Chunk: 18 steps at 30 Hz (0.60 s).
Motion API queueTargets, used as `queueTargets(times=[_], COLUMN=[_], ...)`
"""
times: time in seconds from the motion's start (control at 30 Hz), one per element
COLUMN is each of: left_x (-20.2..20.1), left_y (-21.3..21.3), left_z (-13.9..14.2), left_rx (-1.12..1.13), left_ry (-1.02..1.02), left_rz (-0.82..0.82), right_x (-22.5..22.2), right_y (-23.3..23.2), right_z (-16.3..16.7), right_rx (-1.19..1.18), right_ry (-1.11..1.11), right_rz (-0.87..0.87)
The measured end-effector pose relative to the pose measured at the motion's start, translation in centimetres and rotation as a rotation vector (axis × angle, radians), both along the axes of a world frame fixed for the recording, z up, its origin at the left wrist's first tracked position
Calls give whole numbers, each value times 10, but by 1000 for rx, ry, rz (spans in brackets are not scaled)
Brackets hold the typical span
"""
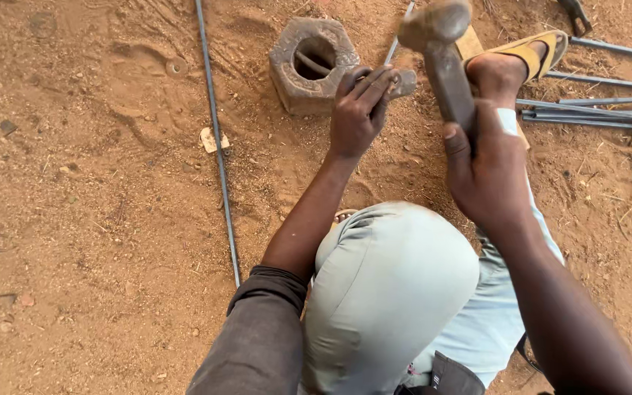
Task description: The person sits on the ground and repeatedly strikes a small metal component with a hammer, holding it against a hexagonal stone block used as a support. They pause to reposition and turn the metal piece in their hands between hammering bursts, then resume striking it.
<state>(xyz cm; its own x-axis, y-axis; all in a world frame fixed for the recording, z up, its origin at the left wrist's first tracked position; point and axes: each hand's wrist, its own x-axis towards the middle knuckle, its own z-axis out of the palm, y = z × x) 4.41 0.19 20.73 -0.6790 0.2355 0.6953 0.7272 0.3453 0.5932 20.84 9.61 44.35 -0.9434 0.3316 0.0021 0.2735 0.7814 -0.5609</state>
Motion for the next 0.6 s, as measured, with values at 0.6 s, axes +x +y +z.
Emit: queueTargets(times=[0.6], left_x=[5], left_y=[-5], left_z=[26], left_rx=[-57], left_ry=[33], left_rz=[12], right_x=[-19], right_y=[4], right_z=[5], right_rx=[51], right_ry=[-262], right_rz=[2])
